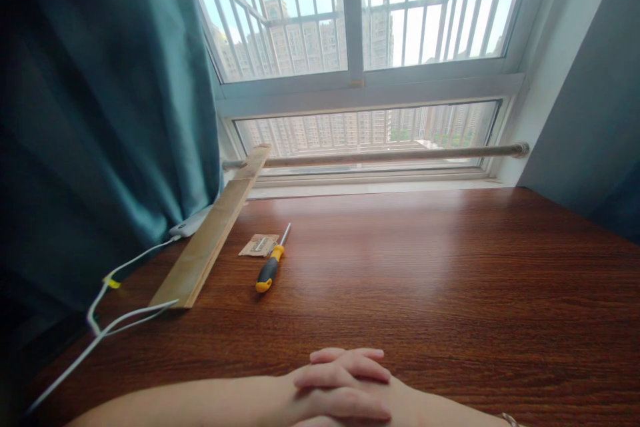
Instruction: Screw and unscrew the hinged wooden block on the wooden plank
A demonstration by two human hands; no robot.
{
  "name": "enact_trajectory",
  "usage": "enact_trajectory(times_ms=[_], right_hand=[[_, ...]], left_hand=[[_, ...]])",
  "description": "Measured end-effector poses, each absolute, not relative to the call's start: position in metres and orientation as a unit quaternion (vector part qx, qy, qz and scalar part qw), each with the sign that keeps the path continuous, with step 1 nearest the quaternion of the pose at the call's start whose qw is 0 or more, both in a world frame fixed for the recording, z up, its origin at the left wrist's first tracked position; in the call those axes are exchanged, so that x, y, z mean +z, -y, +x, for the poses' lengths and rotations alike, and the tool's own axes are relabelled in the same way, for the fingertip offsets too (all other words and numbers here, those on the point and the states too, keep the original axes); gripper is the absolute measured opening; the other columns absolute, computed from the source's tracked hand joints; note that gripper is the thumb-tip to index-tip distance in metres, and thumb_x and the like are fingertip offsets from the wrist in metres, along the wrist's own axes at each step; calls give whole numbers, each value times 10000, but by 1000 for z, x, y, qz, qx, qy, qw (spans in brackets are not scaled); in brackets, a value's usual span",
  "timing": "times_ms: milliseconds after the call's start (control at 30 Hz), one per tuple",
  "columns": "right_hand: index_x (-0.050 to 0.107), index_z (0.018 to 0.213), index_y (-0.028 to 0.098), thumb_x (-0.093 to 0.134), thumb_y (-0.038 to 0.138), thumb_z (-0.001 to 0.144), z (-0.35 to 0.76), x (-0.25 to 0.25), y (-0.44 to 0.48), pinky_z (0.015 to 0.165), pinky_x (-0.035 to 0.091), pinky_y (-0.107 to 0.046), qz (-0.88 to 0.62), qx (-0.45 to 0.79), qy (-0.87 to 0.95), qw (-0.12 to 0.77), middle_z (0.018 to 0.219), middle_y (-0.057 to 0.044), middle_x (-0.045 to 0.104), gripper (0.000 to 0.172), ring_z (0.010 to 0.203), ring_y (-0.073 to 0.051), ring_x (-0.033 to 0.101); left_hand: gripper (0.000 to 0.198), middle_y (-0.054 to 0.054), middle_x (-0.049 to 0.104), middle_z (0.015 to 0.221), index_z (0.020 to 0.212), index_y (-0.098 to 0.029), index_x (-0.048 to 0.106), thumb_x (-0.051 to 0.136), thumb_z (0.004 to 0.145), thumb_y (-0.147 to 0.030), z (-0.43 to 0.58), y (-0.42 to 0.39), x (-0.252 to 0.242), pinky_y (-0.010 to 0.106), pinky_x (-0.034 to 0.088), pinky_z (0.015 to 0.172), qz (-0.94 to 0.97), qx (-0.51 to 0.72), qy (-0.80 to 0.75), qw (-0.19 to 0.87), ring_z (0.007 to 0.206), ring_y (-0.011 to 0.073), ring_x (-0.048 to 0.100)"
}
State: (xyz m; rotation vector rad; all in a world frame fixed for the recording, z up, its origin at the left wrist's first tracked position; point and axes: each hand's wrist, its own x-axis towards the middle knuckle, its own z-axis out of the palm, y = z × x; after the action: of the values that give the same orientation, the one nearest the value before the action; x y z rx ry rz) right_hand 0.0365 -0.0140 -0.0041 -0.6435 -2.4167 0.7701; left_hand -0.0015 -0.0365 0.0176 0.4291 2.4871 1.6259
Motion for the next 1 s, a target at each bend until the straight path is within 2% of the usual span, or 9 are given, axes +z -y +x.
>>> enact_trajectory(times_ms=[233, 400, 500, 733, 900, 1000], right_hand=[[453, 1216, 551, 538, 219, 835, 35, 3, 13, 857, 478, -185, -238, 308, 885, 254, 1012, 127, 664, 512, 996, -106, 604], [474, 1189, 562, 557, 215, 827, 35, 5, 14, 874, 469, -190, -245, 318, 879, 256, 961, 127, 677, 508, 1026, -111, 588], [486, 1173, 567, 582, 232, 813, 35, 6, 14, 866, 475, -196, -249, 324, 876, 257, 980, 126, 671, 501, 1042, -119, 582], [548, 1128, 535, 579, 252, 823, 31, 4, 13, 877, 471, -216, -265, 335, 866, 260, 943, 107, 683, 417, 968, -114, 617], [648, 1024, 454, 493, 322, 874, 30, 1, 11, 827, 464, -231, -283, 342, 857, 262, 799, 82, 687, 252, 887, -93, 641], [684, 980, 377, 348, 359, 927, 32, -3, 11, 778, 458, -252, -326, 360, 830, 273, 682, 78, 661, 340, 789, -68, 651]], left_hand=[[297, 49, 690, 950, 983, -338, 689, 625, 693, -343, 6, 32, 12, 265, 539, 496, 147, 525, -838, 37, 937, 297, 633], [330, 76, 651, 1085, 1074, -314, 659, 557, 761, -293, 19, 21, 6, 352, 565, 608, 98, 511, -854, -7, 1137, 368, 505], [369, 70, 640, 1106, 1117, -330, 633, 560, 760, -276, 22, 19, 3, 364, 567, 629, 97, 517, -850, -27, 1175, 373, 466], [289, 75, 670, 1006, 999, -277, 694, 516, 774, -243, 19, 21, 7, 265, 534, 477, 124, 453, -880, -73, 1094, 352, 544], [246, 55, 687, 912, 936, -300, 707, 598, 715, -304, 9, 29, 16, 261, 524, 459, 148, 501, -853, -15, 946, 308, 629], [245, 46, 688, 901, 918, -308, 709, 639, 684, -331, 3, 34, 20, 265, 526, 469, 159, 531, -831, 40, 905, 299, 644]])
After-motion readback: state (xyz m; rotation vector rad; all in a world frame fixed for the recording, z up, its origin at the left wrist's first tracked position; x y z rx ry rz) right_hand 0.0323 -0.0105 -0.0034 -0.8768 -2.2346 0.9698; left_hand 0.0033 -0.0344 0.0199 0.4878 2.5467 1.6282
